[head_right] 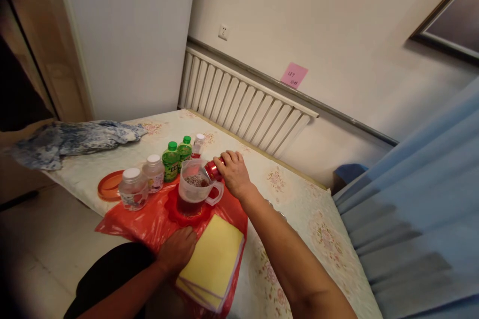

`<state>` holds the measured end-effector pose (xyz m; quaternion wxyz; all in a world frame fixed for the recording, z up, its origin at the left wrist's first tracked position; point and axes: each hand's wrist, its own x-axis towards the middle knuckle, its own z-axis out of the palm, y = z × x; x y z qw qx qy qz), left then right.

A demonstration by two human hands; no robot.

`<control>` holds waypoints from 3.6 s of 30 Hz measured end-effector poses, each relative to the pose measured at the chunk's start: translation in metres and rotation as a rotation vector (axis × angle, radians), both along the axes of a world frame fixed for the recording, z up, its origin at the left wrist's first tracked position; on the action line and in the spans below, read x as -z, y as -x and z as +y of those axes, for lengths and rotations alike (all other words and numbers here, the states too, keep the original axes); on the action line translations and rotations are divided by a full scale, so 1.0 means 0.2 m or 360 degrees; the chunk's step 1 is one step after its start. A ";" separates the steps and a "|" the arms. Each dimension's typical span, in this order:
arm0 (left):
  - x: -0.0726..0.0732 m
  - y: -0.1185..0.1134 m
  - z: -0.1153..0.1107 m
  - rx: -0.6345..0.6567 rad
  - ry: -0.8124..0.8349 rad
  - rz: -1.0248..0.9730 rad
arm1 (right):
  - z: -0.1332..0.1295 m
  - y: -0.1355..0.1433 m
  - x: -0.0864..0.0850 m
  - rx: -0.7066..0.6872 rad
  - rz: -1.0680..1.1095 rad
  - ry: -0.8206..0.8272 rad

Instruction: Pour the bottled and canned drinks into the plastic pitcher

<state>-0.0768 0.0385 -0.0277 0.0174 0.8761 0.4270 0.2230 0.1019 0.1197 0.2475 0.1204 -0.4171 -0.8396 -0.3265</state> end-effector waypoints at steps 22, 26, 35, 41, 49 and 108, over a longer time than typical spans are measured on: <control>0.04 0.01 0.00 -0.0014 -0.0179 -0.0097 | 0.31 -0.36 0.93 0.0450 0.2645 0.0787; 0.05 0.02 0.00 0.0017 -0.0183 -0.0122 | 0.35 -0.31 1.03 0.0430 0.2700 0.0775; 0.00 0.01 0.00 0.0015 -0.0206 -0.0070 | 0.24 -0.31 1.10 0.0539 0.2687 0.0663; -0.01 0.01 0.03 0.0038 -0.0231 -0.0013 | -0.25 -0.38 1.13 0.0587 0.2687 0.0639; -0.03 0.01 0.04 0.0053 -0.0260 -0.0010 | -0.81 -0.74 1.19 0.1085 0.2750 0.0107; 0.00 0.00 -0.02 -0.0050 -0.0027 -0.0024 | 0.00 0.00 -0.02 0.0054 -0.0039 0.0002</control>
